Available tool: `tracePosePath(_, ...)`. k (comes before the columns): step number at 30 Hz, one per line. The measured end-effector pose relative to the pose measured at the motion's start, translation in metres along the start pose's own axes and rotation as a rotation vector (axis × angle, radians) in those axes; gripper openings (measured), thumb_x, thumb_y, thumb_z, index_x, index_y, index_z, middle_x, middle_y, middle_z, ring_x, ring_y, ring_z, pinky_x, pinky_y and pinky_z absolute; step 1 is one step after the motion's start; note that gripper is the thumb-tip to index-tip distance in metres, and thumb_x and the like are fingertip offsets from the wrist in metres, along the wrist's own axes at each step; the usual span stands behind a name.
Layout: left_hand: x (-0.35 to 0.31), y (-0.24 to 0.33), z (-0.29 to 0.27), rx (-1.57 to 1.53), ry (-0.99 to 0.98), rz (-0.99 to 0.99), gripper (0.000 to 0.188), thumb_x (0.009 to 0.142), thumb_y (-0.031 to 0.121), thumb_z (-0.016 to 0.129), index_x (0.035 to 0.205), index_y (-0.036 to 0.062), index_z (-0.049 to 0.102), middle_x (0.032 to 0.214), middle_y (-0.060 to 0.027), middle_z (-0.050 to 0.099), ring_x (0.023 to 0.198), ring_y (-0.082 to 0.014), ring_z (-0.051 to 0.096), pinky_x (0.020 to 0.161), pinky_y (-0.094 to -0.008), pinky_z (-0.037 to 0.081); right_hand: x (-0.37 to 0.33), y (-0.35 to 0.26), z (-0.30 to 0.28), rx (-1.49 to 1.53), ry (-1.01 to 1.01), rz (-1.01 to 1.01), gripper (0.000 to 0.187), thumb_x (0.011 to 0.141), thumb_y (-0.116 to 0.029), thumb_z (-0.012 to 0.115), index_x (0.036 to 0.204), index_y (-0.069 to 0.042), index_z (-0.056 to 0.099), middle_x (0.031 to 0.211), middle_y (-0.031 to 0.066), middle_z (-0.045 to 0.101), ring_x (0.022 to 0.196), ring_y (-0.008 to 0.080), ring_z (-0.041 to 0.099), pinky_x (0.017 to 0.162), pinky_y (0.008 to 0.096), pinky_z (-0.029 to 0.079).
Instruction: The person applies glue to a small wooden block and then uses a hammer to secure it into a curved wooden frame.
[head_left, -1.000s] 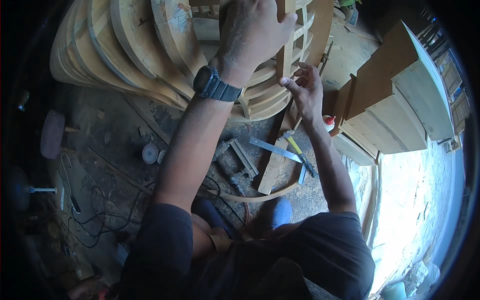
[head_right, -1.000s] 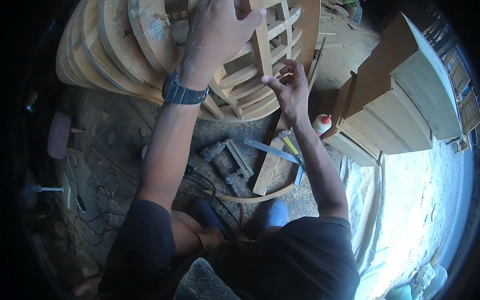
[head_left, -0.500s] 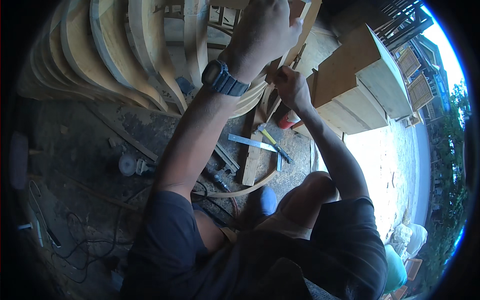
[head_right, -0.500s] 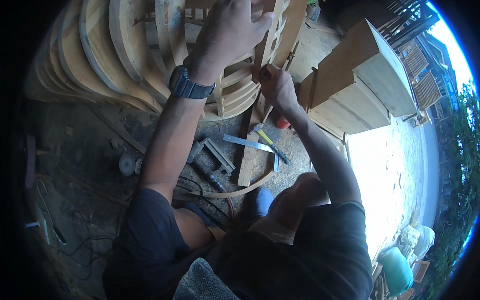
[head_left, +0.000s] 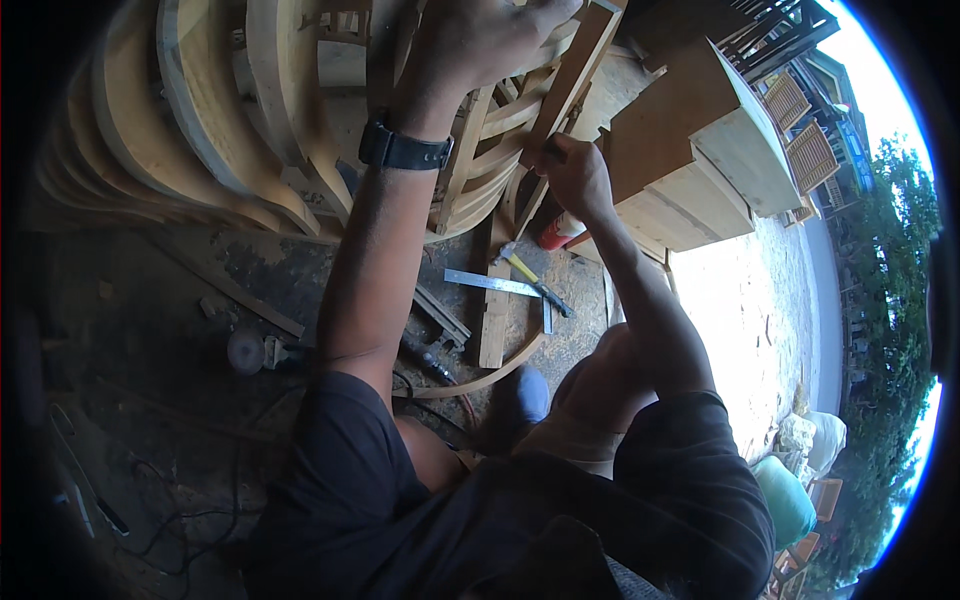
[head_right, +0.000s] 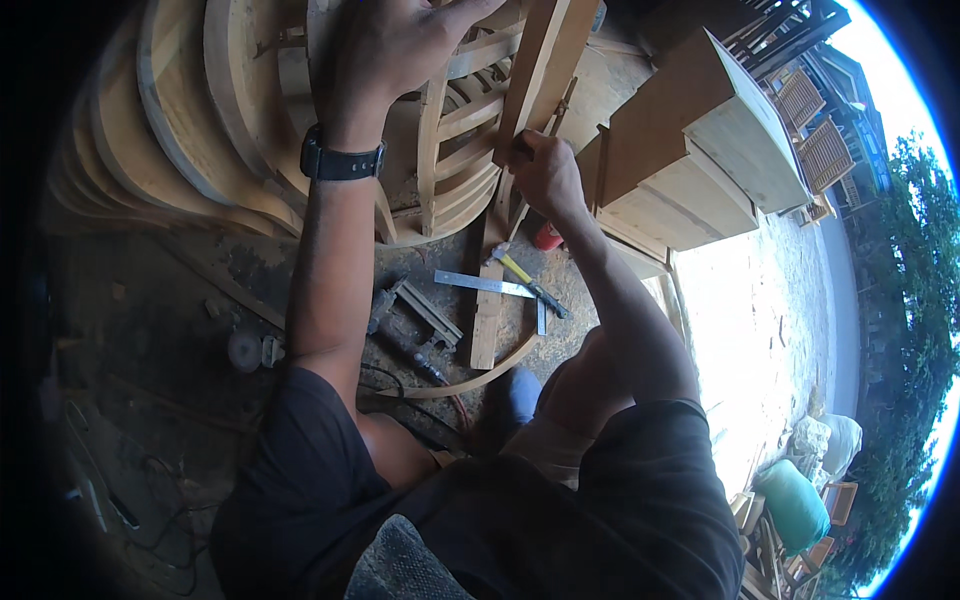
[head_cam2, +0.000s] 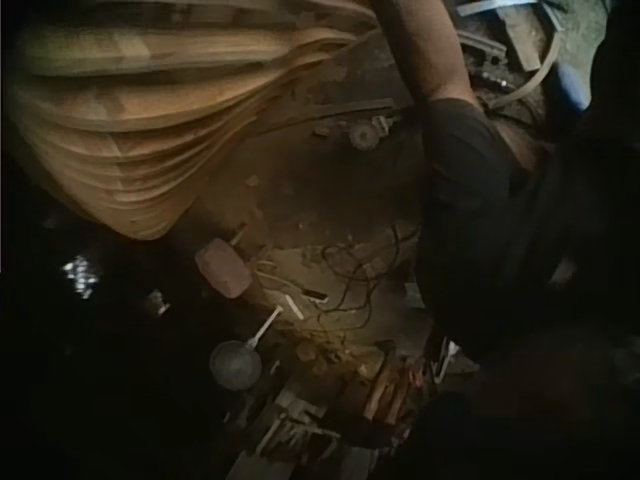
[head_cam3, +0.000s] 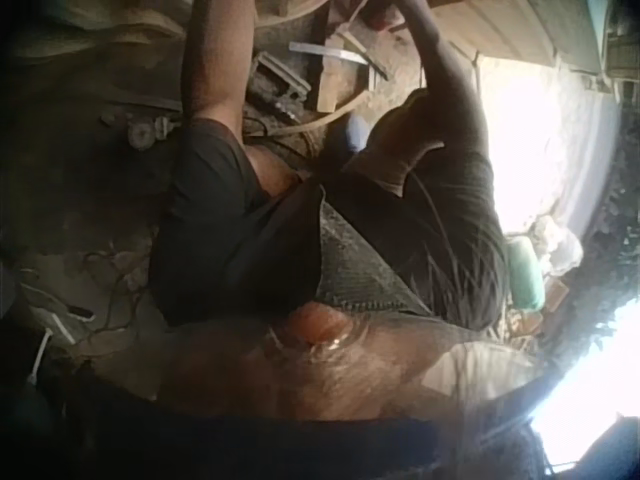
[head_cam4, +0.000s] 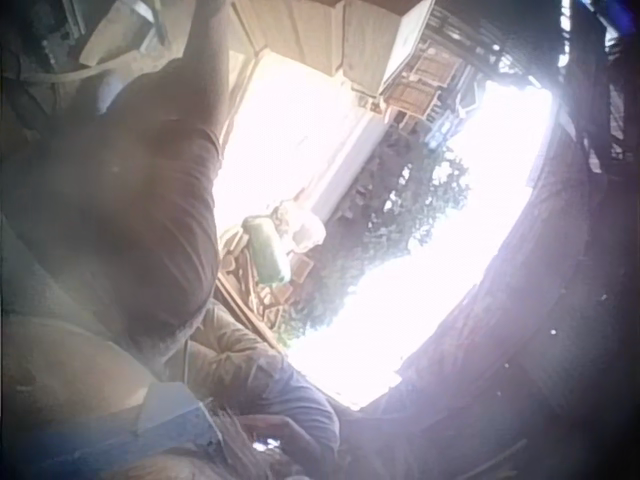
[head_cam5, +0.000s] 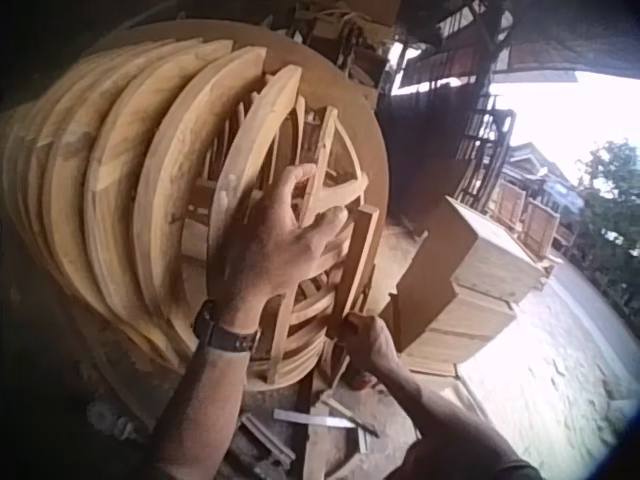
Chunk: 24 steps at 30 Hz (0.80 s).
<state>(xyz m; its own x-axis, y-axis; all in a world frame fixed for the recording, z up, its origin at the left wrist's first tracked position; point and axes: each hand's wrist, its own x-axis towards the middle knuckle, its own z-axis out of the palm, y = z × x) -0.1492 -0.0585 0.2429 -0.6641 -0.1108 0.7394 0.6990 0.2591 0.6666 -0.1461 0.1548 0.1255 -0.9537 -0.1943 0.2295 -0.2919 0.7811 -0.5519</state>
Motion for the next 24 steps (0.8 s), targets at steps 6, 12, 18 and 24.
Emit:
tracePosePath(6,0.003,-0.013,0.016,-0.450,-0.034,-0.083,0.054,0.089,0.021,0.073,0.132,0.0013,0.046,0.109,-0.0156,0.063,0.093,-0.0258,0.066,0.079,-0.0382,0.057,0.000,0.005,0.003,0.037,0.017,0.003,0.018,0.086,-0.017,0.068,0.094,-0.002,0.073,0.079,0.0140,0.073,0.072,0.0234,0.071,0.070,0.0363,0.053)
tracePosePath(12,0.010,-0.028,0.032,-0.142,0.147,0.142,0.052,0.088,0.017,0.072,0.130,0.0013,0.047,0.110,-0.0165,0.061,0.103,-0.0281,0.062,0.090,-0.0422,0.052,-0.003,0.004,0.006,0.080,0.059,-0.023,0.018,0.087,-0.017,0.069,0.095,-0.001,0.073,0.082,0.0171,0.072,0.075,0.0274,0.072,0.070,0.0383,0.053)
tracePosePath(18,0.011,-0.035,0.038,-0.060,0.224,0.206,0.050,0.089,0.017,0.070,0.131,0.0011,0.048,0.112,-0.0170,0.061,0.106,-0.0287,0.062,0.090,-0.0421,0.052,-0.002,0.009,0.008,0.044,0.073,-0.030,0.020,0.087,-0.019,0.067,0.091,-0.001,0.071,0.078,0.0151,0.072,0.075,0.0266,0.072,0.071,0.0372,0.053)
tracePosePath(24,0.008,-0.027,0.039,-0.266,0.129,0.038,0.049,0.090,0.017,0.070,0.131,0.0010,0.048,0.115,-0.0170,0.060,0.103,-0.0269,0.063,0.088,-0.0419,0.053,0.001,0.012,0.007,0.059,0.055,-0.008,0.022,0.087,-0.020,0.068,0.090,0.002,0.068,0.079,0.0195,0.070,0.075,0.0331,0.070,0.069,0.0410,0.052)
